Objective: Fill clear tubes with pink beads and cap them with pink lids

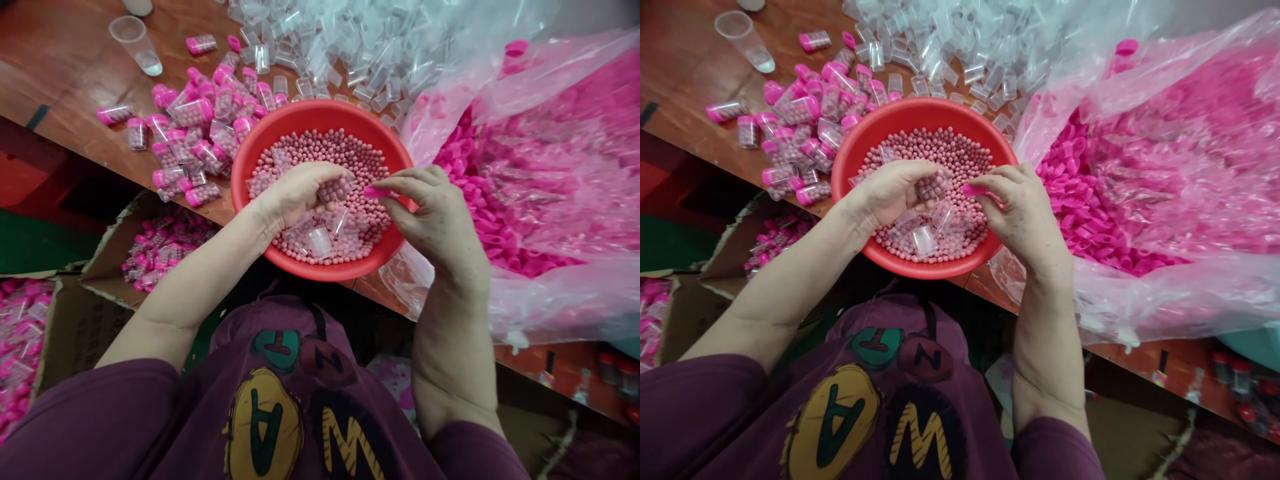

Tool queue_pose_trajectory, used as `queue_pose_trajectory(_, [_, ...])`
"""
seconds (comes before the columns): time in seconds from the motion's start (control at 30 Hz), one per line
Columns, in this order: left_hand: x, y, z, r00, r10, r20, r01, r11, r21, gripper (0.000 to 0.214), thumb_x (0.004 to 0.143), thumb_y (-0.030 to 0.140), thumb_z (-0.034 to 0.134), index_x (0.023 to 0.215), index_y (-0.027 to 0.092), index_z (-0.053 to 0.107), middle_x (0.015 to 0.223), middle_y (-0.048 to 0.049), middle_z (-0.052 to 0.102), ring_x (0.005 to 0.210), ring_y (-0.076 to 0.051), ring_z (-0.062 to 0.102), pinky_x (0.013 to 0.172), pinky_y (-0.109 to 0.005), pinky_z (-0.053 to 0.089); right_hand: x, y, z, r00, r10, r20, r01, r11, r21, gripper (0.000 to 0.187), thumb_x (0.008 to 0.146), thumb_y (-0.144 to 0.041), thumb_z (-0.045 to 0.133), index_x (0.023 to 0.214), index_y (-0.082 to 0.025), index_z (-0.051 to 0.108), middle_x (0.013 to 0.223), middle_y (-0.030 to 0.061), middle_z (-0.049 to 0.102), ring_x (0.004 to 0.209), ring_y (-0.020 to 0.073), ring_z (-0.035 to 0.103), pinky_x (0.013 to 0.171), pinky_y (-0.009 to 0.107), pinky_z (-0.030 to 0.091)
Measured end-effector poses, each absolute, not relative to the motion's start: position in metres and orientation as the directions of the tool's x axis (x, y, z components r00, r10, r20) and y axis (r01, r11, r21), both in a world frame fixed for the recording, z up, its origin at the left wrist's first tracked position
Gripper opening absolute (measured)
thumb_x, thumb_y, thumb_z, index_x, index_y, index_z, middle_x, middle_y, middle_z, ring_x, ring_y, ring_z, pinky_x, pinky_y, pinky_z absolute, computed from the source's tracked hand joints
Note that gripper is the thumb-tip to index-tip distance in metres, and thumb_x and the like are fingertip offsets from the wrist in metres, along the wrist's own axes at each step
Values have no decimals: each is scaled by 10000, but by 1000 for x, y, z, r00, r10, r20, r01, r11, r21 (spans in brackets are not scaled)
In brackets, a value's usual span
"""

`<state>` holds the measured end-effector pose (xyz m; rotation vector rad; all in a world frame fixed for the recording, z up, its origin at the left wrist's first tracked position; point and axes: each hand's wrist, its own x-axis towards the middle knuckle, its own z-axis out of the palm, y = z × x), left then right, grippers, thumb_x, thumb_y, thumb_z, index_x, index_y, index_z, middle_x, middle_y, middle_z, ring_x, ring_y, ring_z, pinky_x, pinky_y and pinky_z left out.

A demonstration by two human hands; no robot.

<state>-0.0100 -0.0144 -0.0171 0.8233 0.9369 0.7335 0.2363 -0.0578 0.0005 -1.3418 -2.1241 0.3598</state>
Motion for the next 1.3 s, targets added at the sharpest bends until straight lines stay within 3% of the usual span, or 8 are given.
queue_pose_trajectory(0.1, [-11,-13,-17,435,815,-383,-267,523,809,121,987,225,656,1030,189,763,924,-55,775,921,-193,783,856,-335,640,225,-54,-8,-118,910,397,678,366,-638,203,1083,-367,784,1259,-359,884,1272,62,885,1186,339,820,1145,598,668])
queue_pose_trajectory(0.2, [-10,-14,-16,487,807,-333,-364,534,763,177,943,113,654,1065,179,764,924,-26,765,880,-161,768,853,-310,634,204,-48,-17,46,904,425,578,323,-749,232,1122,-409,749,1313,-341,861,1295,53,879,1169,300,828,1125,533,688])
queue_pose_trajectory(0.43, [-6,-15,-28,502,837,-219,-514,492,703,61,1064,127,790,1122,145,797,947,-13,779,790,-97,742,742,-215,547,177,-39,-29,-31,824,566,593,471,-653,297,1173,-466,663,1290,-286,868,1244,77,873,1207,279,828,1161,515,670])
queue_pose_trajectory(0.73, [0,-20,-29,428,896,-119,-513,349,784,116,1110,110,743,1082,170,838,980,0,768,805,-78,697,764,-197,536,169,-39,-30,183,878,442,423,335,-842,374,1094,-628,792,1069,-269,897,1043,48,876,1013,251,841,976,443,709])
queue_pose_trajectory(0.93, [5,-21,-26,392,913,-113,-539,328,776,150,1118,99,717,1016,159,810,926,18,755,704,-51,649,677,-176,504,162,-43,-22,108,784,611,604,437,-667,256,1146,-465,728,1060,-275,876,1062,68,827,1035,256,818,989,457,692])
queue_pose_trajectory(1.1, [4,-23,-22,410,900,-145,-549,371,749,190,1139,97,690,988,151,791,881,16,730,685,-52,641,657,-170,506,162,-46,-19,45,782,622,624,464,-629,214,1151,-371,697,1088,-282,881,1063,69,837,1022,263,828,974,467,708])
queue_pose_trajectory(1.3, [0,-26,-22,396,915,-76,-400,247,883,220,1143,71,689,960,151,781,784,39,627,653,-53,558,618,-176,456,181,-48,-9,-186,775,604,640,561,-525,185,1129,-344,718,1041,-275,866,1061,89,849,972,267,830,889,449,713])
